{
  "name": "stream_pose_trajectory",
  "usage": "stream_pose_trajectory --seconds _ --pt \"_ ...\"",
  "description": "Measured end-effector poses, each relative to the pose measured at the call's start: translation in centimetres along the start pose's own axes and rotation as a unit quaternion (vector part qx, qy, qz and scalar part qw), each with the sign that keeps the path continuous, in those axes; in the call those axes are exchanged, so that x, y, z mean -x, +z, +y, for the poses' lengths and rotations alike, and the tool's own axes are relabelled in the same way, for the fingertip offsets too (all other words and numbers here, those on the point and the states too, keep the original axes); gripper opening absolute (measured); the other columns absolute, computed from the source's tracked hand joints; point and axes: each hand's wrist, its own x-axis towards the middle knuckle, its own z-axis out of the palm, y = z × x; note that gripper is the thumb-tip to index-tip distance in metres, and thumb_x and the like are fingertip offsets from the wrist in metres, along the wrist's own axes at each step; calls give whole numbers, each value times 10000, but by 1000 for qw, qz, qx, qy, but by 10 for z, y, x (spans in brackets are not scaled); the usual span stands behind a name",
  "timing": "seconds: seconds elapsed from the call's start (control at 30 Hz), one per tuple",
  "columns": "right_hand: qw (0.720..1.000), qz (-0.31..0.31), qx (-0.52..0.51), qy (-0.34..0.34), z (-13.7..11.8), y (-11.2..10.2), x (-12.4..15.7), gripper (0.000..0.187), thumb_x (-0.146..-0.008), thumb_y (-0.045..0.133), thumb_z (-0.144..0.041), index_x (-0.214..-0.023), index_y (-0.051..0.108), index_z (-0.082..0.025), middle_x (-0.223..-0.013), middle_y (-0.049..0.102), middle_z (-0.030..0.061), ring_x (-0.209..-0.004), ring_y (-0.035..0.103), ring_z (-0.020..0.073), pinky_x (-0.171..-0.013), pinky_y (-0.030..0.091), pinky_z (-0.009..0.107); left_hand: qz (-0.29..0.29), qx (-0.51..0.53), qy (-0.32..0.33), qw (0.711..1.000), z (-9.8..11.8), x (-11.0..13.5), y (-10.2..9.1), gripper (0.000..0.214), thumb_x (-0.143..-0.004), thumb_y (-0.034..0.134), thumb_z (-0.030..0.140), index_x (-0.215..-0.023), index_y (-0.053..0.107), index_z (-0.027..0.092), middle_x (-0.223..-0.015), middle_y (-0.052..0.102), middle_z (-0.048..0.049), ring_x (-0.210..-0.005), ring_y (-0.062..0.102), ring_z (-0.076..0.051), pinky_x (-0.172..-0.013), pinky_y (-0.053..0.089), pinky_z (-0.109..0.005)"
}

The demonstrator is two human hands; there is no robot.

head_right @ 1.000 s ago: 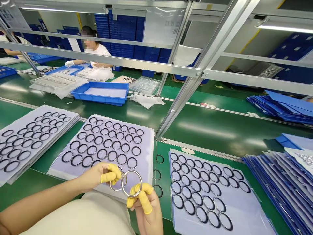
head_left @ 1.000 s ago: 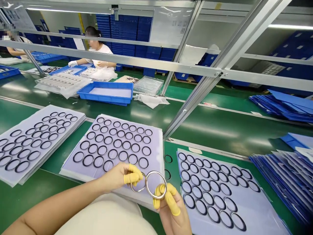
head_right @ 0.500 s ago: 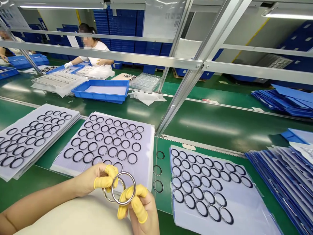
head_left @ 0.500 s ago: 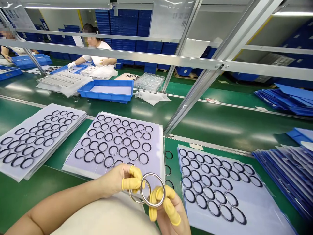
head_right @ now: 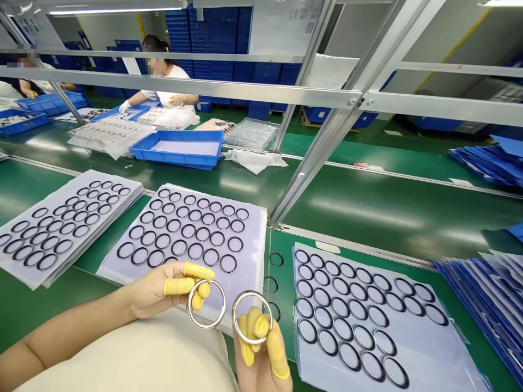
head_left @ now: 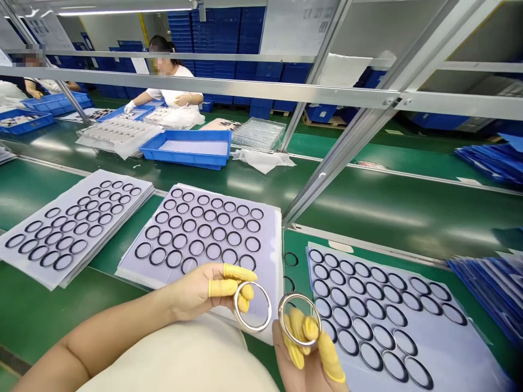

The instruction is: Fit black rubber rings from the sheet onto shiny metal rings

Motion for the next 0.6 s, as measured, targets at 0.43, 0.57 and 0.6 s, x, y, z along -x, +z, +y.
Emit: stream_pose_trajectory --seconds 0.43,0.57,0.6 --pt "992 -33 99 65 14 -12 0 198 -674 760 -454 -751 727 -274 -641 599 15 -542 515 130 -514 454 275 -32 -9 16 999 2 1 2 273 -741 760 232 -1003 699 187 -767 678 -39 -620 641 -106 -610 461 -214" --pt "986 -55 136 83 16 -3 0 209 -684 754 -460 -794 743 -283 -619 610 26 -487 473 116 -462 402 254 -33 -27 19 999 2 1 2 308 -725 774 257 -1015 700 182 -737 678 -34 -617 635 -112 -605 458 -218" --pt "985 -65 136 83 16 0 0 197 -687 750 -458 -793 746 -292 -602 607 22 -461 456 108 -440 382 242 -33 -29 17 999 2 1 2 305 -728 772 257 -1015 700 181 -727 677 -33 -614 632 -112 -604 456 -220"
